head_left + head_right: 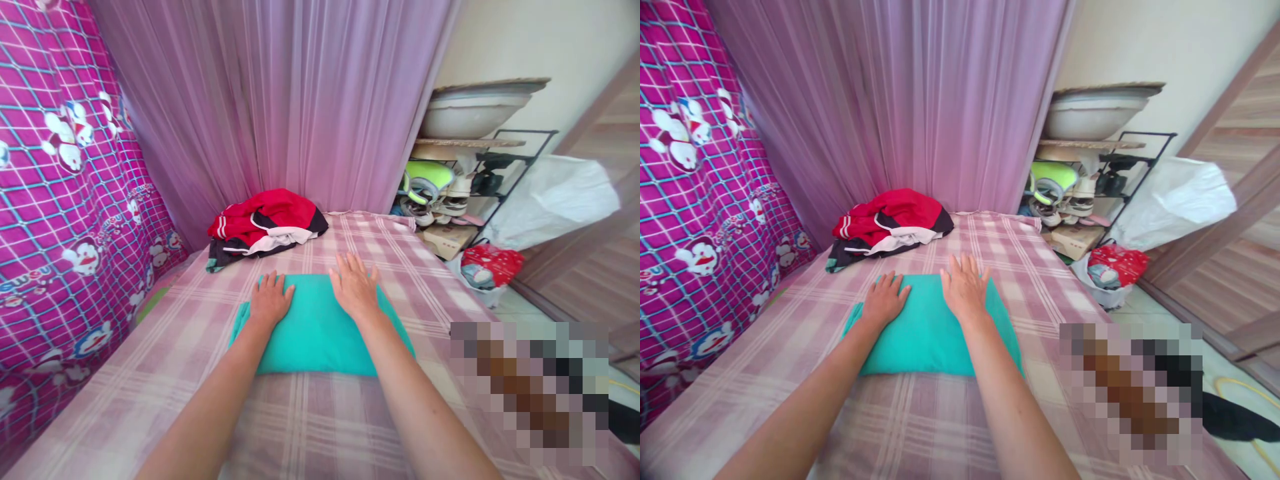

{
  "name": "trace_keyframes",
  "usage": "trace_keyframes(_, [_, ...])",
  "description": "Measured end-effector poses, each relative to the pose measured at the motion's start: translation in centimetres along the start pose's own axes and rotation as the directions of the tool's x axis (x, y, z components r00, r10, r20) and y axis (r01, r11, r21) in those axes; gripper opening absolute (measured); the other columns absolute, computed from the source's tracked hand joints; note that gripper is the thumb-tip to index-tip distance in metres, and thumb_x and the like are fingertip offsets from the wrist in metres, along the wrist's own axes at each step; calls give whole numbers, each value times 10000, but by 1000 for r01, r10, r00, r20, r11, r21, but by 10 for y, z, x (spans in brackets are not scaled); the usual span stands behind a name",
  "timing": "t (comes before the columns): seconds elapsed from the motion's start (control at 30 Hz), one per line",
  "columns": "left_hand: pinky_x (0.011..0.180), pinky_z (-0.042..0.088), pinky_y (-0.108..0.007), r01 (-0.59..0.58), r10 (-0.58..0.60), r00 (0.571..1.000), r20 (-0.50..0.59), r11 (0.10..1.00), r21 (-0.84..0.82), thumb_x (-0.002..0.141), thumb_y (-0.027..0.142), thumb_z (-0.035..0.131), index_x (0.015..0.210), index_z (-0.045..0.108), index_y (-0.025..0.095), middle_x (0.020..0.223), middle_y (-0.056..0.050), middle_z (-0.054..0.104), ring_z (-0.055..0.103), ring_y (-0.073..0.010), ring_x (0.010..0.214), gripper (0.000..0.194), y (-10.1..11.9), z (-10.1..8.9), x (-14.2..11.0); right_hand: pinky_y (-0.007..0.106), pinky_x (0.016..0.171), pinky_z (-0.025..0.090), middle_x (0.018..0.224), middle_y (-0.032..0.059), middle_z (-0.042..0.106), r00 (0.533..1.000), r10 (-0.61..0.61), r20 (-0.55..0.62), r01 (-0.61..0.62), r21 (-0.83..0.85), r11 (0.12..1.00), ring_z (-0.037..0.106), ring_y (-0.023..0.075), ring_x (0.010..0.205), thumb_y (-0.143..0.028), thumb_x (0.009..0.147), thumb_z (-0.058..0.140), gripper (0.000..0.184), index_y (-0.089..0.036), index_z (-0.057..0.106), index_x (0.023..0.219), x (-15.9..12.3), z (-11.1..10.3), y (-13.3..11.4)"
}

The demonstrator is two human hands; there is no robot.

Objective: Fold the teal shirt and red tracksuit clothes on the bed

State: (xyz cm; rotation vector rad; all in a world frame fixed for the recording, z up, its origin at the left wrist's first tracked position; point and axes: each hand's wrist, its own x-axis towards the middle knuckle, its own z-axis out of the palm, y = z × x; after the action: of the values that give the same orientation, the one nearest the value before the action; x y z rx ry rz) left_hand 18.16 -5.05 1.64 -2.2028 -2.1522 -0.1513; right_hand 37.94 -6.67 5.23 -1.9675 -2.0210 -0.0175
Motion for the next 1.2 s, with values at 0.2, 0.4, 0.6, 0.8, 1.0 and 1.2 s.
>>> trace_keyframes(0.2, [1159, 277, -493, 8, -8, 1000, 4, 1000, -19, 993, 516, 246, 1484, 410, 181, 1591, -117, 331, 300, -308, 1458, 617, 0, -1, -2, 594, 1169, 88, 1615, 90, 269, 902, -91, 422, 89, 24, 996, 197, 268, 1488, -494, 1007, 201, 603, -245, 294, 1549, -9, 14, -19])
trace_keyframes(0.4, [1162, 268, -506, 11, -11, 1000, -3, 999, -48, 988, 514, 270, 1483, 416, 194, 1589, -125, 333, 294, -315, 1461, 607, 0, 1, -2, 587, 1173, 71, 1613, 106, 270, 989, -129, 67, 126, 46, 991, 192, 286, 1486, -431, 1017, 211, 575, -226, 311, 1545, -13, -4, -38])
trace_keyframes(0.6, [1159, 274, -500, 15, -16, 1000, -20, 999, -50, 992, 482, 275, 1477, 425, 206, 1579, -113, 356, 313, -301, 1453, 577, 0, -1, -3, 607, 1162, 107, 1611, 109, 273, 936, -130, 327, 117, 60, 991, 205, 284, 1484, -458, 1008, 230, 579, -225, 367, 1521, -31, 24, -50])
trace_keyframes(0.8, [1163, 265, -513, 12, -12, 1000, -4, 998, -69, 991, 505, 259, 1487, 408, 189, 1590, -118, 331, 290, -314, 1462, 607, -1, 1, -2, 601, 1156, 102, 1611, 108, 276, 993, -96, 64, 95, 24, 995, 211, 291, 1479, -447, 1019, 193, 573, -247, 314, 1543, -22, -11, -21])
trace_keyframes(1.0, [1165, 267, -502, 8, -8, 1000, 0, 998, -56, 990, 511, 242, 1493, 398, 180, 1592, -117, 329, 294, -312, 1460, 622, -1, 2, -1, 587, 1158, 133, 1605, 100, 292, 963, 81, 256, -56, -102, 993, 220, 273, 1477, -470, 1018, 209, 581, -231, 340, 1531, -32, 8, 25])
trace_keyframes(1.2, [1163, 270, -508, 9, -10, 1000, -7, 998, -63, 987, 510, 257, 1487, 408, 192, 1588, -120, 336, 300, -314, 1458, 611, -1, 1, -1, 586, 1161, 133, 1607, 96, 290, 996, 31, 83, -23, -104, 994, 219, 292, 1475, -454, 1020, 187, 579, -243, 311, 1545, -42, -1, 34])
